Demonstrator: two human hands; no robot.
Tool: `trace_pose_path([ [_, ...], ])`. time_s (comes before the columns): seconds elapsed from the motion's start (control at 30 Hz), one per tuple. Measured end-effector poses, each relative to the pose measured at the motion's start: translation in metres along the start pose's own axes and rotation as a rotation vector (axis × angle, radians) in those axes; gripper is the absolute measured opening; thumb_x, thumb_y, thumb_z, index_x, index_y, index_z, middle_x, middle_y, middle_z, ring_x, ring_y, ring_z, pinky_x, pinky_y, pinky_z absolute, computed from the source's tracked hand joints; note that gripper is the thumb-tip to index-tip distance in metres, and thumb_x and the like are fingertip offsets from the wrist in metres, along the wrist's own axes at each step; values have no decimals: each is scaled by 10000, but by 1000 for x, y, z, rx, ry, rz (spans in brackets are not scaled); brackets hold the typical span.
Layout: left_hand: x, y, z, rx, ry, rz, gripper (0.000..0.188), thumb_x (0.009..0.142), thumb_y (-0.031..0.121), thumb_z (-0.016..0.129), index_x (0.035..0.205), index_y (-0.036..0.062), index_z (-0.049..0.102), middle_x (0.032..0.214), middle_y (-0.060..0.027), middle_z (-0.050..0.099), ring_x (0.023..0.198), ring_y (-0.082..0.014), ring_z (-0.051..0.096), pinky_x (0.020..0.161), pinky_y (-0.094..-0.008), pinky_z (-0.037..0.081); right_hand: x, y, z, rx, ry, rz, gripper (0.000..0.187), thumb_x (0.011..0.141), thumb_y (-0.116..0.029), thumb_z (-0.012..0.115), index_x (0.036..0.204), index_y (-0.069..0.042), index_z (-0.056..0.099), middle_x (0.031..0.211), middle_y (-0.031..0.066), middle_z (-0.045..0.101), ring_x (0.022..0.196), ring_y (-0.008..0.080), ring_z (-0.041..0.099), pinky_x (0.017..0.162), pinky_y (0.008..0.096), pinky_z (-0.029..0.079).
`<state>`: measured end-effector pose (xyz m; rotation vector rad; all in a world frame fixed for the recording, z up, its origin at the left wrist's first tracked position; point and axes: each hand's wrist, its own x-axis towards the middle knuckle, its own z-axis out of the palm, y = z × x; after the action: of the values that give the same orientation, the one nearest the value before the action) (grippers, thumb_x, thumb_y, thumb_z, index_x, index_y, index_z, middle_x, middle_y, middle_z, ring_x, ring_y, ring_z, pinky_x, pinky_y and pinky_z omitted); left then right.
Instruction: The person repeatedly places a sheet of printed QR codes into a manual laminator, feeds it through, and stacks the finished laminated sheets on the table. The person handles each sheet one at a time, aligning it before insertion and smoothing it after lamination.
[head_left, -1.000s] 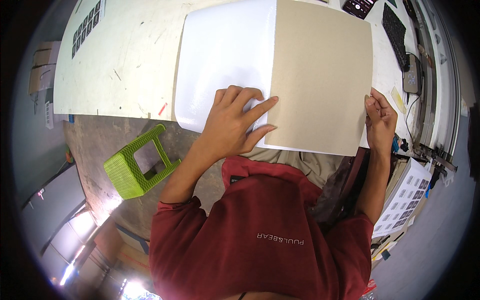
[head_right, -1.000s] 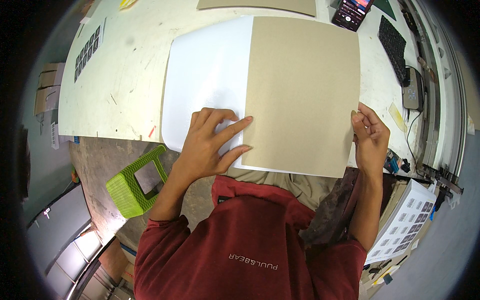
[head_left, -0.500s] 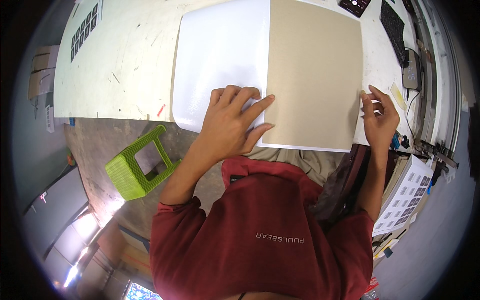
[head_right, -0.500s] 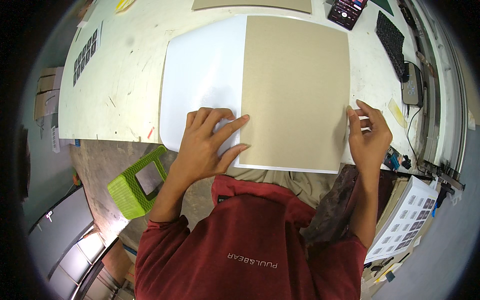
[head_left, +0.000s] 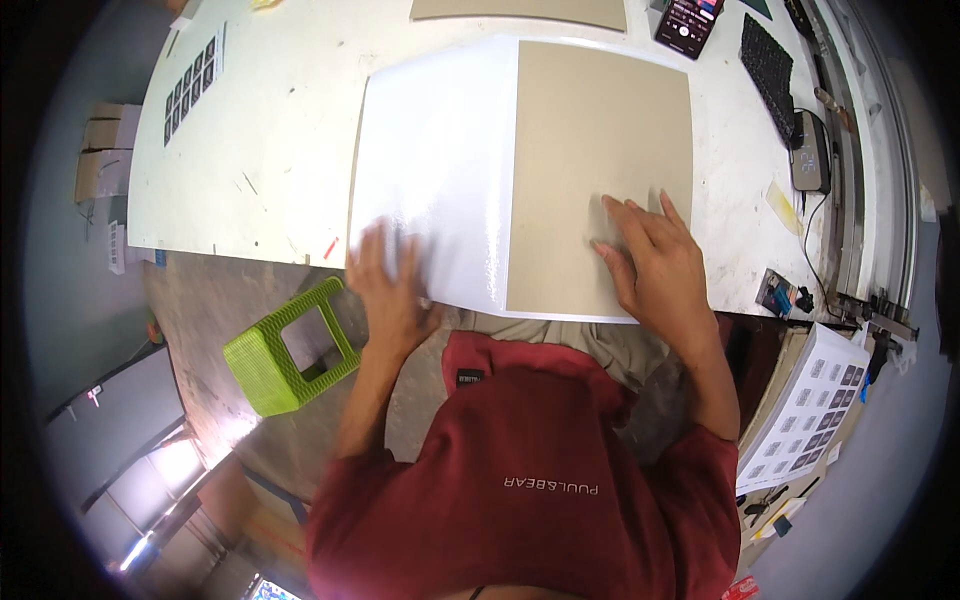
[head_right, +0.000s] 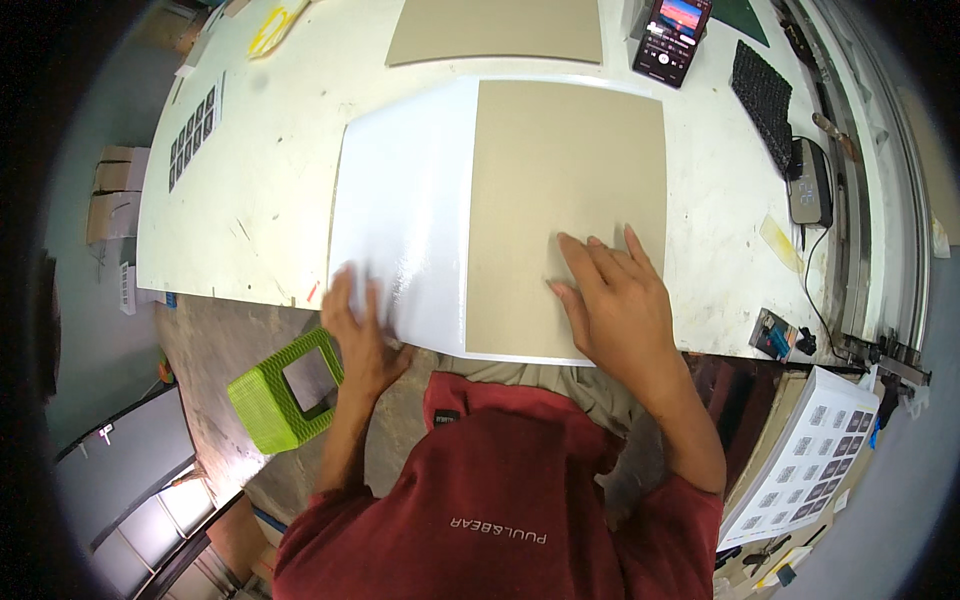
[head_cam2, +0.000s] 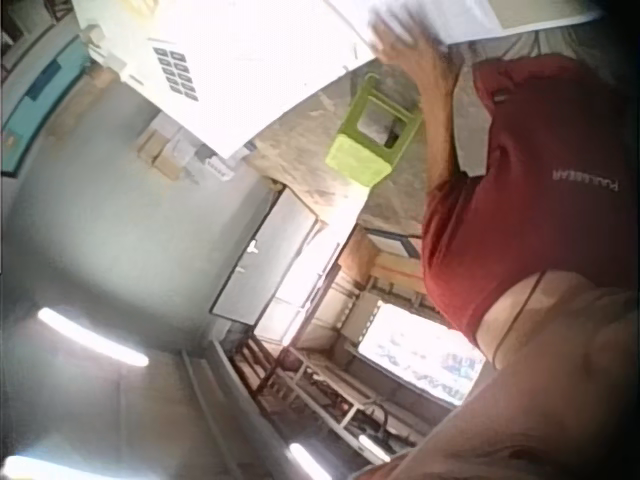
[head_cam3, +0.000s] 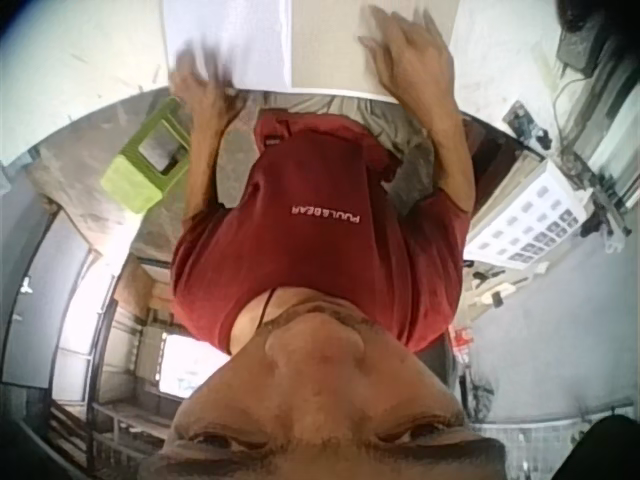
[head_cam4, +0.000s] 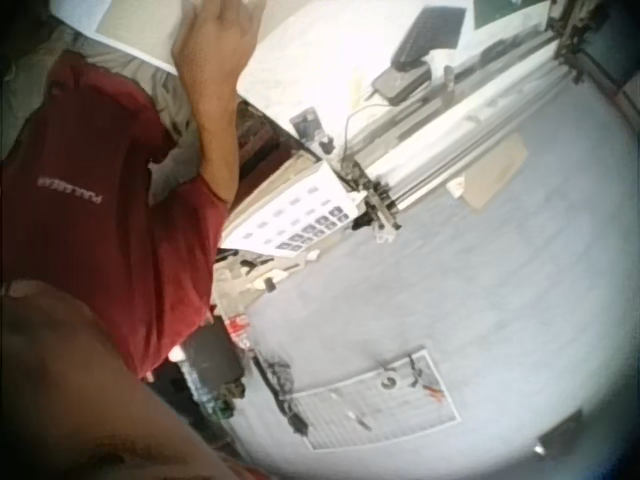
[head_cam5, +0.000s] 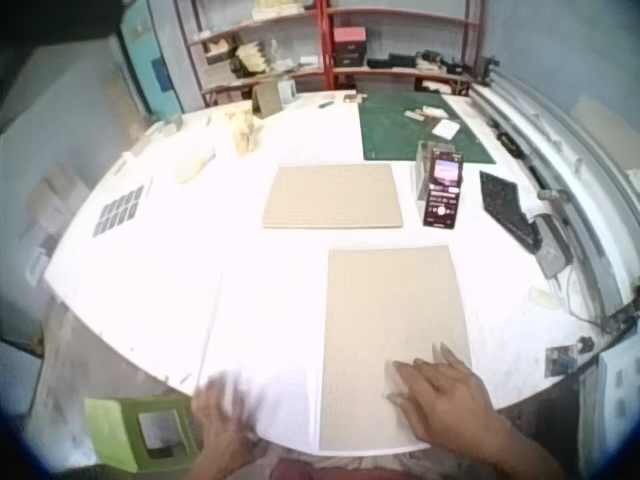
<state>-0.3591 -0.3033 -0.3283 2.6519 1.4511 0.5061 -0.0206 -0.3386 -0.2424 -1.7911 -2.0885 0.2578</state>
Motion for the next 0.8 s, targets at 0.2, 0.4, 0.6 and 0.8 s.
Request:
trace_pose_path([
  [0.2,11,27,-31,-39,782,-283,1101,805,372,819,1545,-51,122,1579,-314,192,1457,-420,264,1176,-558,240,-12,0,5,-28,31,1,423,926,-187,671,1295,1,588,1170,175,694,1150,355,645,1114,563,384],
  [0.4,98,80,-12,-392,36,163,1185,797,690,655,1530,-112,181,1583,-369,160,1493,-496,140,1181,-629,128,-10,38,-15,373,-181,144,380,980,-141,600,1333,-2,575,1199,163,699,1124,246,672,1034,435,468],
  [0.6,114,94,16,-319,-219,207,1242,805,763,593,1492,-186,184,1581,-393,135,1502,-509,106,1189,-626,107,5,72,-74,197,277,199,378,1013,-137,548,1343,49,561,1259,201,673,1127,272,645,1020,376,464],
  [0.8,125,94,12,-311,-313,221,1251,794,783,585,1489,-183,201,1577,-381,172,1501,-503,124,1191,-618,121,87,24,49,237,-202,-342,702,981,-465,557,1491,-7,406,1558,201,388,1482,338,308,1216,537,199],
])
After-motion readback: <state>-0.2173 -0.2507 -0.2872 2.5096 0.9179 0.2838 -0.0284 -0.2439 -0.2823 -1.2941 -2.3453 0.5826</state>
